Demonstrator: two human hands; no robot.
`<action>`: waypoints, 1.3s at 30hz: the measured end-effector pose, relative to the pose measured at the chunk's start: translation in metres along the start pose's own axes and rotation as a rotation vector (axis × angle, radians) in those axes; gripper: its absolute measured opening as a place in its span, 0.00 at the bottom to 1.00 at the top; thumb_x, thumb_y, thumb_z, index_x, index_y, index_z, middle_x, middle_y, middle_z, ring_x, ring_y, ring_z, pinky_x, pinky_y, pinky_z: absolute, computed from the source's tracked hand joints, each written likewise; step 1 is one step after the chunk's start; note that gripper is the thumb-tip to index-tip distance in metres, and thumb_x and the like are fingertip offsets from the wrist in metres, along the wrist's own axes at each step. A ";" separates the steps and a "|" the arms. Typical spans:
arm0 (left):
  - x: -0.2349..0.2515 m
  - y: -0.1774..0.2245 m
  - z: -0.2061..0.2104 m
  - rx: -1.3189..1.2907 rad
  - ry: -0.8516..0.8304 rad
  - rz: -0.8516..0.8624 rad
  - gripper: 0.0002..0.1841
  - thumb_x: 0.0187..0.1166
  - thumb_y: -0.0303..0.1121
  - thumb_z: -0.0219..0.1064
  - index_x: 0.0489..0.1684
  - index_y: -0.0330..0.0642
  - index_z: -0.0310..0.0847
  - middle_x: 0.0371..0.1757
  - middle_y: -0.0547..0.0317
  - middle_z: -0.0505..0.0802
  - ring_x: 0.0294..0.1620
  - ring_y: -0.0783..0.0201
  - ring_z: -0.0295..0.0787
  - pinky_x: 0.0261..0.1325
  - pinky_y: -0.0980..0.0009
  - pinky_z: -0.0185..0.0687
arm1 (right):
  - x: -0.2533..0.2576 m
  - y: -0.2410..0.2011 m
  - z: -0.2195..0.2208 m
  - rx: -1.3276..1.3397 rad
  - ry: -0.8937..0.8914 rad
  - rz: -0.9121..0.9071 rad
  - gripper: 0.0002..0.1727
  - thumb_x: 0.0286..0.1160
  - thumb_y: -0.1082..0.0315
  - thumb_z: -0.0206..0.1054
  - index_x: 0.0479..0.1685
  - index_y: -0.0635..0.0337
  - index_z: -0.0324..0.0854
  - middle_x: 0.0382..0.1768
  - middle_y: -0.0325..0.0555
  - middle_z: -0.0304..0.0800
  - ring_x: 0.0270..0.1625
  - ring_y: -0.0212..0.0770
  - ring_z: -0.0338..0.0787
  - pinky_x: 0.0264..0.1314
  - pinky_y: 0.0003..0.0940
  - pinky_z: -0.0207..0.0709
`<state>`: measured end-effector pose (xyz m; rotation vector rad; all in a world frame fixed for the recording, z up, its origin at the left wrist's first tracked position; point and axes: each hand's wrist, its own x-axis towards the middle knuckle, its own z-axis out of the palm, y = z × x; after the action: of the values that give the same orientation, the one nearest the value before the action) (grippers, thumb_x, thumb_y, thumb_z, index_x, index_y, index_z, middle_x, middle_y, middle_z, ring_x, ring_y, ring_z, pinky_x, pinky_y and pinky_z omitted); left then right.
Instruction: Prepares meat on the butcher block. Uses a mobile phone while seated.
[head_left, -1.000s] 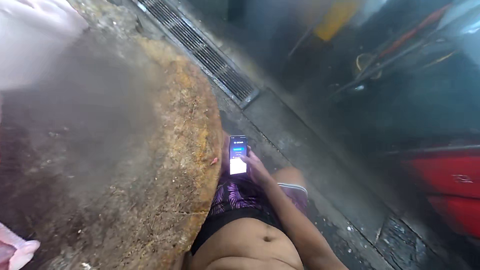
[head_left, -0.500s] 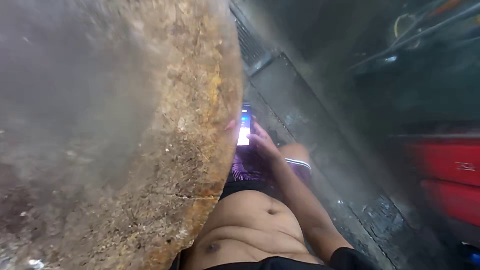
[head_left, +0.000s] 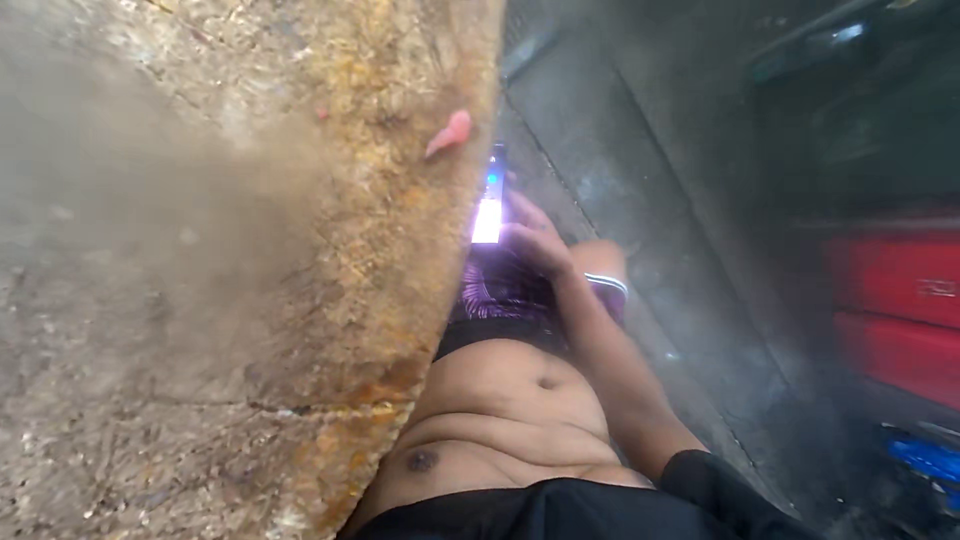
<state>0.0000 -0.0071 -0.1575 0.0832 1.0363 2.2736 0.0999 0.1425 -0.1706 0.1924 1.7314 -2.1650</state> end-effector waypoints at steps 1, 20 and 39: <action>0.000 0.000 0.000 0.010 0.003 0.010 0.32 0.89 0.51 0.18 0.56 0.45 0.70 0.41 0.58 0.95 0.44 0.63 0.95 0.48 0.66 0.93 | 0.000 0.002 0.000 0.005 0.000 0.000 0.34 0.78 0.74 0.56 0.87 0.66 0.55 0.72 0.54 0.82 0.66 0.42 0.88 0.67 0.41 0.85; 0.004 -0.003 0.002 0.008 0.077 0.099 0.32 0.90 0.50 0.20 0.55 0.42 0.72 0.39 0.55 0.95 0.41 0.59 0.96 0.44 0.63 0.96 | 0.016 0.009 0.022 -0.027 0.173 -0.046 0.41 0.70 0.79 0.69 0.85 0.67 0.54 0.69 0.58 0.82 0.66 0.46 0.89 0.70 0.42 0.86; 0.003 -0.004 -0.001 -0.030 0.060 -0.018 0.39 0.88 0.55 0.13 0.60 0.42 0.71 0.40 0.55 0.94 0.43 0.61 0.95 0.46 0.67 0.93 | 0.013 0.014 0.011 -0.001 0.128 -0.060 0.37 0.72 0.77 0.57 0.86 0.68 0.54 0.70 0.56 0.81 0.68 0.41 0.86 0.71 0.37 0.82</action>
<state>-0.0001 -0.0040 -0.1616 -0.0069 1.0297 2.2871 0.0938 0.1264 -0.1852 0.2884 1.8299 -2.2384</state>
